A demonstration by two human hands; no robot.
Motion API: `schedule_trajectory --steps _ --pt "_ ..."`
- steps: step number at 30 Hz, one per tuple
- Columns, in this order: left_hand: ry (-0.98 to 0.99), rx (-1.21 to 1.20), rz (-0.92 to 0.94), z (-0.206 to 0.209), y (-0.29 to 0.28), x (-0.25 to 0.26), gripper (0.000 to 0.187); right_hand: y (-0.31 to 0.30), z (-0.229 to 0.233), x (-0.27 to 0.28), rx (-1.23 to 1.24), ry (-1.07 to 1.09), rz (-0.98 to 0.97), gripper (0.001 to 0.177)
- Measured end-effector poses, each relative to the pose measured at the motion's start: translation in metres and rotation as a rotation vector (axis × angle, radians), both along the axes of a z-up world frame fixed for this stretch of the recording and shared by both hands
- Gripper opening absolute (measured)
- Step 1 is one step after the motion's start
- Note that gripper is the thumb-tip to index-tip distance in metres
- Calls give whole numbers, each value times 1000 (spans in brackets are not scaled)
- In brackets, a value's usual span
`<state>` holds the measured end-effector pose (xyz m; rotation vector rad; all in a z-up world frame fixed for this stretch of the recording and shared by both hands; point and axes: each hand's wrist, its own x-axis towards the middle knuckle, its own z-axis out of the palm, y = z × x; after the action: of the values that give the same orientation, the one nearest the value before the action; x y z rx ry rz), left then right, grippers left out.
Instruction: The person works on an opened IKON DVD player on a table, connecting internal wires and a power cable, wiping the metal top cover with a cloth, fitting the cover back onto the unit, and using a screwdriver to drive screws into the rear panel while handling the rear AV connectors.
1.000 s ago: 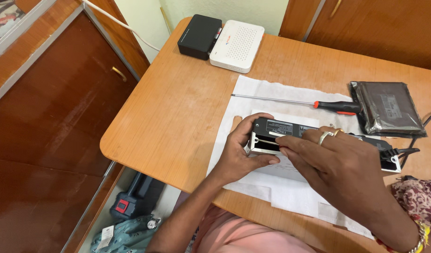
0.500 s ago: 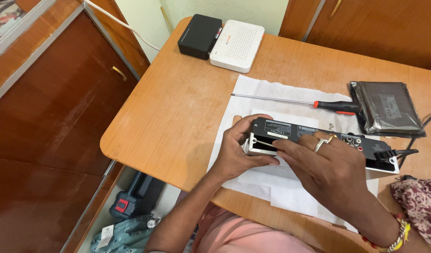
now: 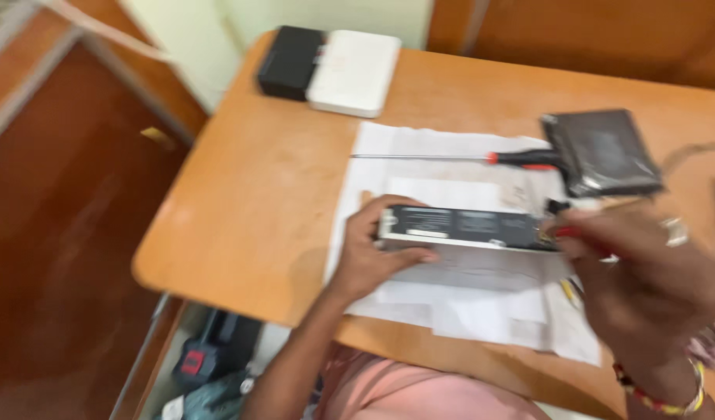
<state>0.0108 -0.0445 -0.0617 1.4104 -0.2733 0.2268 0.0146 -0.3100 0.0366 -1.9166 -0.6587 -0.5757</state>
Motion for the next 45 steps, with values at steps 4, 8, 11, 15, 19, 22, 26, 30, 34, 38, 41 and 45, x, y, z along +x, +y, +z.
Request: schedule_trajectory --steps 4,8,11,15,19,22,26,30,34,38,41,45 --pt "-99 147 47 -5 11 -1 50 -58 -23 13 601 -16 -58 8" --pt "-106 79 61 -4 10 -1 51 -95 -38 6 722 74 -53 10" --pt "-108 51 79 -3 9 -3 57 -91 -58 6 829 266 152 16" --pt "-123 49 60 -2 12 -2 64 -75 -84 1 412 349 18 24" --pt "-91 4 -14 -3 16 -1 71 -72 -99 12 179 282 -42 40" --pt "-119 10 -57 -3 21 0 72 -74 -104 31 277 360 125 43" --pt "-12 -101 -94 -8 23 -1 74 -73 -106 39 386 446 322 65" --pt "-40 -105 -104 -12 25 -2 74 -69 -104 41 410 449 366 71" --pt "-35 -103 -103 -15 25 -3 73 -66 -104 42 423 431 350 68" --pt "-38 -75 -68 -17 25 -5 73 -66 -108 42 423 408 333 65" --pt "-39 -74 -70 -17 25 -5 72 -67 -111 43 378 366 308 65" --pt "-40 -69 -41 -17 23 -2 72 -65 -116 48 430 417 324 68"
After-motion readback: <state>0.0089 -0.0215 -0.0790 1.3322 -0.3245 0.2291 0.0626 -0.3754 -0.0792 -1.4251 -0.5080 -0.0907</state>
